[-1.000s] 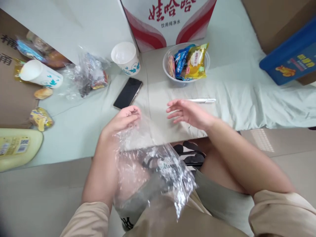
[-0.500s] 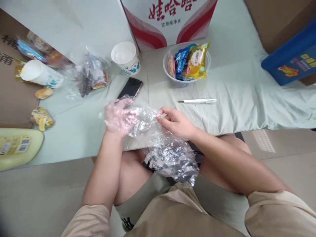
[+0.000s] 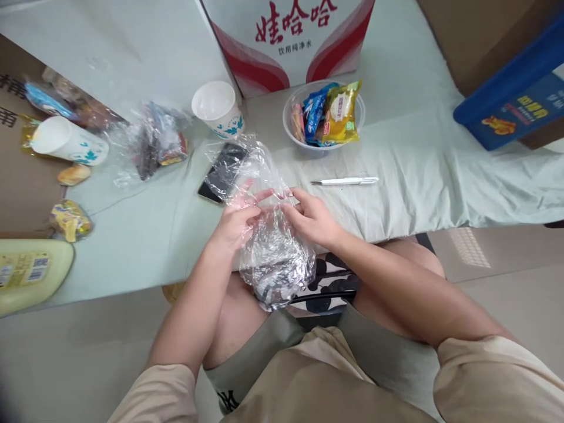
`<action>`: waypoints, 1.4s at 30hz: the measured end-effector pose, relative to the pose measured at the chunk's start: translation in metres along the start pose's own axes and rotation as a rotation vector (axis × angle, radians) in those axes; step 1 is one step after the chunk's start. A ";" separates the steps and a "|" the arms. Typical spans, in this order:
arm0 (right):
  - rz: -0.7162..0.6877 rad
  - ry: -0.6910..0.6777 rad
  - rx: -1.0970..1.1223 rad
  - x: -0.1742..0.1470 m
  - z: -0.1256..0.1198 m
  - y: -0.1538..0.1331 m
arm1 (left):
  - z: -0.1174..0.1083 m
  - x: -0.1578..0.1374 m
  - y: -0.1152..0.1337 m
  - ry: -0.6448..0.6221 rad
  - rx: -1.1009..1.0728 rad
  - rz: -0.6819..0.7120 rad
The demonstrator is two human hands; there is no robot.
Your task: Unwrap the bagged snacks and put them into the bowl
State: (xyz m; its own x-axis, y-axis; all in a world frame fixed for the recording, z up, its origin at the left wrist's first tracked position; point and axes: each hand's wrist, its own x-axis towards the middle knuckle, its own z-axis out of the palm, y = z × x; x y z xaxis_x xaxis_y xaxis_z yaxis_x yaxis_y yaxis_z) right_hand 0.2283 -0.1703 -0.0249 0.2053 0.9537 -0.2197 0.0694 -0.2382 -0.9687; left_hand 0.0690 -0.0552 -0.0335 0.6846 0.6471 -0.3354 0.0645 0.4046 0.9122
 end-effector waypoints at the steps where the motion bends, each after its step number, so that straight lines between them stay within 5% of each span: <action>1: 0.015 -0.037 0.025 0.000 -0.001 0.001 | -0.003 0.000 0.001 0.005 0.012 -0.021; 6: -0.047 -0.206 0.059 0.000 -0.003 0.001 | -0.018 -0.014 0.010 -0.113 0.112 0.048; 13: -0.073 -0.044 0.056 0.003 0.001 0.004 | -0.026 -0.009 0.011 -0.152 0.275 -0.166; 20: -0.114 0.112 0.312 0.006 -0.004 0.013 | -0.028 -0.005 0.018 -0.017 -0.060 0.032; 27: -0.017 0.139 0.580 0.011 -0.009 0.010 | -0.034 0.010 0.007 0.101 0.026 0.074; 31: 0.055 0.192 0.398 0.010 -0.009 0.011 | -0.034 0.015 -0.002 0.179 0.397 0.302; 35: 0.031 0.191 0.213 0.010 -0.007 0.016 | -0.032 0.011 -0.004 0.167 0.315 0.387; 42: -0.186 0.216 0.162 0.013 -0.007 0.015 | -0.026 0.005 0.001 -0.052 0.097 0.066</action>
State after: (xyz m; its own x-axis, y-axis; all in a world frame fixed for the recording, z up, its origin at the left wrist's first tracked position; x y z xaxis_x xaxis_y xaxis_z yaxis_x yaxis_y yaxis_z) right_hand 0.2389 -0.1627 -0.0410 0.4077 0.9128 -0.0246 -0.0275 -0.0147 -0.9995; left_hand 0.0539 -0.0351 -0.0403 0.7262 0.6350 -0.2636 0.0862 0.2963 0.9512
